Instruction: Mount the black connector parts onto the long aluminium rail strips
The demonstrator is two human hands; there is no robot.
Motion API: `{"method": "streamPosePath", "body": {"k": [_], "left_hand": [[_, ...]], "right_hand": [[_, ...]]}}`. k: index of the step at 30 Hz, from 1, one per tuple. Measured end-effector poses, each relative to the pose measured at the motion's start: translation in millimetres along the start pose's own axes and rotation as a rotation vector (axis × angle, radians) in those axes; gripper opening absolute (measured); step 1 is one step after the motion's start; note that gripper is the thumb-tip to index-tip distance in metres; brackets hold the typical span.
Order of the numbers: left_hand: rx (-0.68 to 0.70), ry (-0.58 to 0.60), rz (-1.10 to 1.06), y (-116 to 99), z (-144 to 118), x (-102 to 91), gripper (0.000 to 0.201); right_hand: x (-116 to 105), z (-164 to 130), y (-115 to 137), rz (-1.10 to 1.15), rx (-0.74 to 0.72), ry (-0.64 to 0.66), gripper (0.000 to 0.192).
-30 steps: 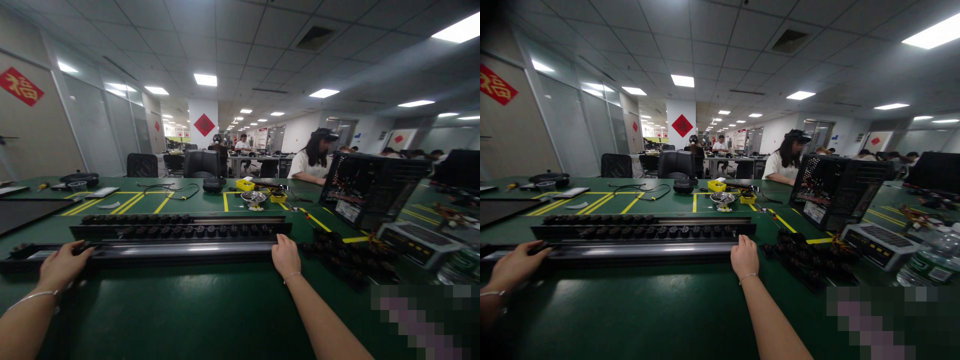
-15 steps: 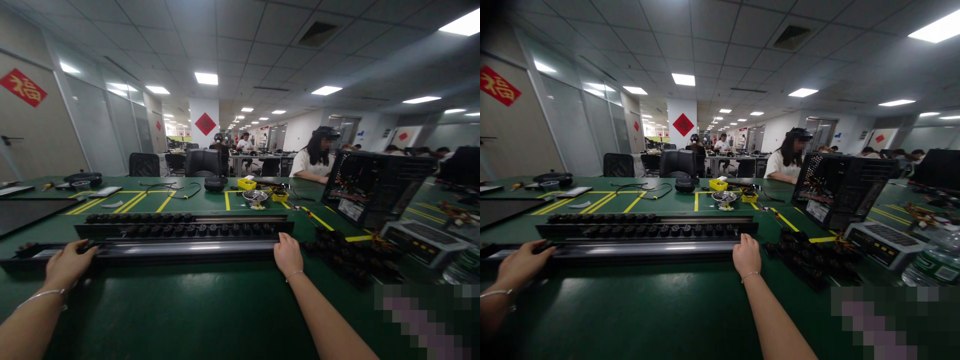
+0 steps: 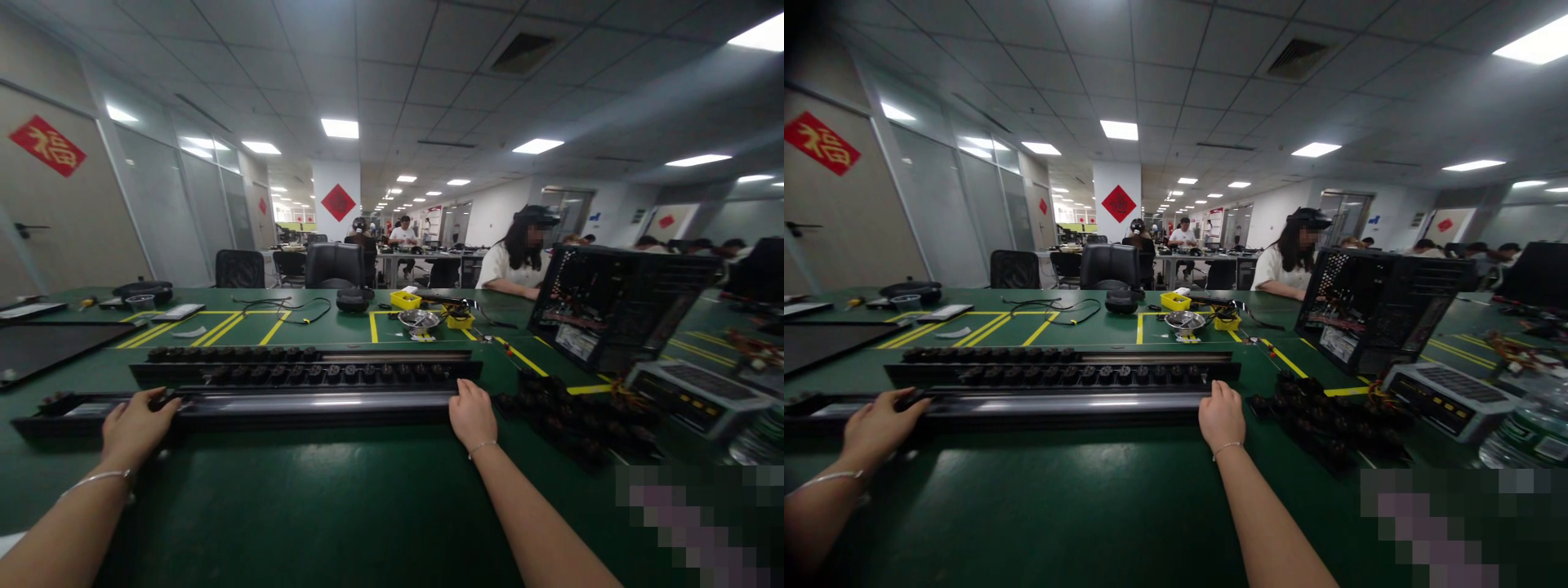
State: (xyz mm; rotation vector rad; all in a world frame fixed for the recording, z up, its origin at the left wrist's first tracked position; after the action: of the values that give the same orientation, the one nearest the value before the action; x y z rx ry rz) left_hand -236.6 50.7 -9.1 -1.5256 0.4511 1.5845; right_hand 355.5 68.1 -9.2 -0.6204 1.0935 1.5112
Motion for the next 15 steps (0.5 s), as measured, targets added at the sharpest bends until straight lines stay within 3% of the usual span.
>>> {"method": "streamPosePath", "body": {"k": [15], "left_hand": [[-0.016,0.011,0.006,-11.5,-11.1,-3.3,0.069]], "right_hand": [[1.0,0.2,-0.8,0.004,0.020,0.007,0.049]]}}
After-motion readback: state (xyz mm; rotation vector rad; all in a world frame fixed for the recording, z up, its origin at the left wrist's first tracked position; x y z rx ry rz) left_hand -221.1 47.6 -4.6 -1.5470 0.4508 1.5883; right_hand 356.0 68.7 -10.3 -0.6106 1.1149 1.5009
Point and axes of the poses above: each hand's wrist, its own z-axis towards the middle knuckle, its own x-axis out of the palm, y = z × x, the point moved 3 cm from there along z, towards the middle knuckle, and after that the axes turned 7 degrees about z, right-handed, at the moved point
